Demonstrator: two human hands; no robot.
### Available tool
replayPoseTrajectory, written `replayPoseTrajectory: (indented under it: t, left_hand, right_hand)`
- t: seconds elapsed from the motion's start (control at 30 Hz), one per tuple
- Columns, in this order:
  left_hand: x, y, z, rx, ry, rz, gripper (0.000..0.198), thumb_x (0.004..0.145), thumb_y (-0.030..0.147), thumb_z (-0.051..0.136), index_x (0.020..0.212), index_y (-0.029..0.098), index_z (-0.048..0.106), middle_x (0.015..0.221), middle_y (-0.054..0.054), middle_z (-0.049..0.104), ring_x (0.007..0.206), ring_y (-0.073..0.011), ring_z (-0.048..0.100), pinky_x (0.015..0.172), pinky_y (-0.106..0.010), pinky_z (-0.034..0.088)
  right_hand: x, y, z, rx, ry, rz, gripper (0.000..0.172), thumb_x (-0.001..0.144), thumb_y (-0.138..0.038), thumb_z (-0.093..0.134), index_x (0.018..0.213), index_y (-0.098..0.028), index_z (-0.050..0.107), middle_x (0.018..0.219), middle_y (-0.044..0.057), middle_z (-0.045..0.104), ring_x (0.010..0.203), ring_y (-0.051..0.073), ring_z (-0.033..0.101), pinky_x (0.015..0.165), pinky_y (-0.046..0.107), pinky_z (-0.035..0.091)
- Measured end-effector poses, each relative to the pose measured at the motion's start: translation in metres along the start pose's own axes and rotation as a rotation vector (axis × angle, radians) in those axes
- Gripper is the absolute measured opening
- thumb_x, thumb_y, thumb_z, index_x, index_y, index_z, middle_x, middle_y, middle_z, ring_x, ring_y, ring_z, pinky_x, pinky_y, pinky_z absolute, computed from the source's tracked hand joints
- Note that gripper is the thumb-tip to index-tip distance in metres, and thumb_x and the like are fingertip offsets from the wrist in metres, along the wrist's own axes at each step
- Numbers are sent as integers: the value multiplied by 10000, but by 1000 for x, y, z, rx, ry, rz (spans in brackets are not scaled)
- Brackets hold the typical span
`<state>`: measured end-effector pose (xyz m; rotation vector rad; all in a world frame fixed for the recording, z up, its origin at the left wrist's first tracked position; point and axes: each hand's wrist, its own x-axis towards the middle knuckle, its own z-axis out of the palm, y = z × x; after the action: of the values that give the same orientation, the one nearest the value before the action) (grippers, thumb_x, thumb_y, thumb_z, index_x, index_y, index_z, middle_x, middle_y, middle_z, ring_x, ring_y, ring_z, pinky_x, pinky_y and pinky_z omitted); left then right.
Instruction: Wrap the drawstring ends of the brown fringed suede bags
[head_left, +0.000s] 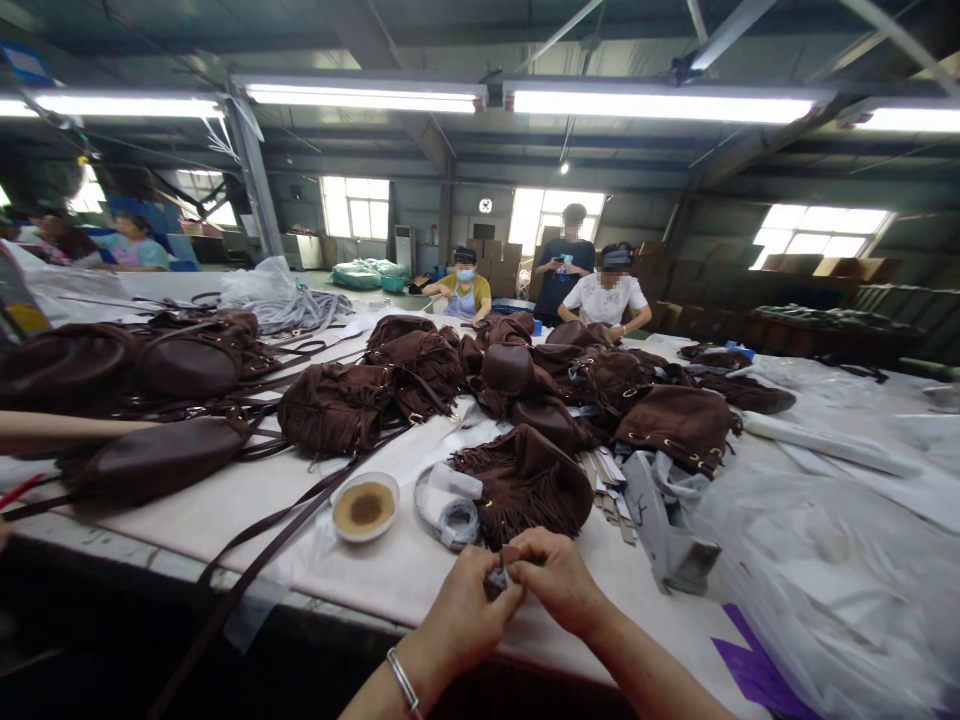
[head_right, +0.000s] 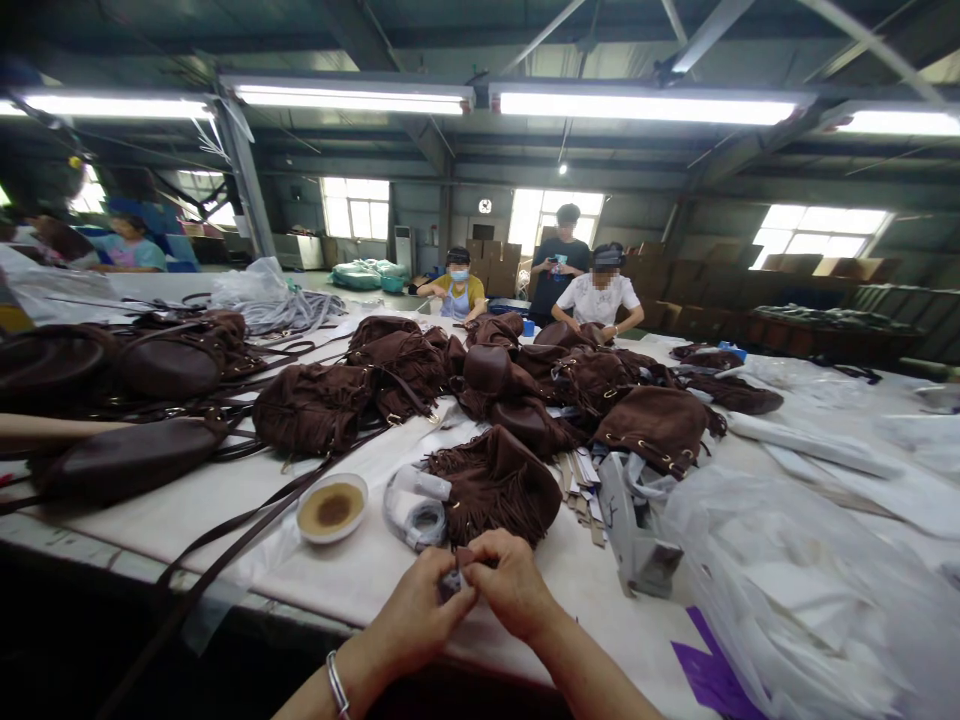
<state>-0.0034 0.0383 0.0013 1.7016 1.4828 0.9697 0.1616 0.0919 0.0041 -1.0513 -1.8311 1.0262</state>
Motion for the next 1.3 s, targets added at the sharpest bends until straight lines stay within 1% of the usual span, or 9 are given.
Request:
replayPoseTrajectory:
  t: [0.2, 0.37, 0.5, 0.57, 0.67, 0.73, 0.93, 1.13, 1.3]
  left_hand:
    - [3, -1, 3, -72, -41, -32, 233, 828, 383, 658, 735, 174, 698, 726, 2, 647, 736, -181, 534, 666, -262, 361]
    - [8, -2, 0, -27, -44, -11, 189, 815, 338, 664, 716, 185, 713, 727, 11, 623, 760, -182, 515, 687, -268, 341]
    - [7, -1, -1, 50, -76, -38, 181, 797, 331, 672, 710, 177, 713, 783, -15, 599, 811, -197, 521, 717, -280, 352]
    - [5, 1, -2, 38, -90, -35, 153, 791, 318, 671, 752, 179, 723, 843, -28, 602, 869, -211, 531, 759, -285, 370]
    - [2, 4, -4, -6, -112, -21, 138, 799, 293, 652, 831, 190, 737, 933, -44, 614, 950, -229, 532, 833, -299, 388]
    - [1, 5, -5, -17, -130, -25, 141, 788, 271, 655, 867, 189, 739, 985, -55, 612, 981, -237, 533, 868, -312, 392]
    - [2, 3, -6, 20, -157, 2, 120, 777, 246, 653, 859, 191, 721, 999, -61, 577, 963, -226, 537, 877, -326, 405]
    - [3, -1, -5, 5, -192, -9, 121, 778, 257, 657, 864, 204, 724, 1048, -67, 582, 1009, -239, 529, 918, -328, 399]
    - [3, 0, -6, -45, -171, -8, 126, 787, 297, 659, 828, 200, 728, 1006, -60, 634, 983, -233, 530, 907, -314, 397]
  right_hand:
    - [0, -11, -9, 11, -69, -80, 157, 770, -155, 641, 646, -207, 723, 819, 33, 700, 838, 191, 641, 802, 312, 495]
    - [4, -31, -22, -66, -137, -157, 231, 818, -101, 604, 657, -204, 733, 751, 16, 665, 759, 155, 625, 721, 265, 478]
    - [9, -27, -22, -165, -204, -155, 228, 776, -48, 597, 668, -200, 728, 726, -5, 683, 729, 142, 626, 709, 248, 466]
    - [12, -22, -22, -189, -217, -121, 234, 734, -27, 591, 772, -200, 744, 749, -12, 692, 735, 144, 625, 704, 245, 465]
    - [17, -20, -23, -227, -231, -68, 445, 663, -10, 580, 1033, -203, 735, 769, -22, 688, 718, 145, 604, 672, 239, 460]
    - [19, -21, -25, -246, -270, -58, 522, 648, -17, 579, 1113, -206, 722, 776, -22, 687, 711, 145, 597, 661, 238, 456]
    - [24, -22, -28, -232, -426, -61, 275, 673, -35, 573, 782, -212, 753, 720, -31, 697, 690, 144, 627, 627, 224, 455]
    - [20, -15, -21, -380, -276, -323, 208, 732, -26, 614, 714, -212, 705, 794, -5, 706, 790, 157, 643, 746, 261, 462]
    - [13, -13, -16, -533, -205, -403, 171, 772, -40, 622, 755, -205, 664, 749, -11, 703, 738, 164, 619, 742, 294, 403]
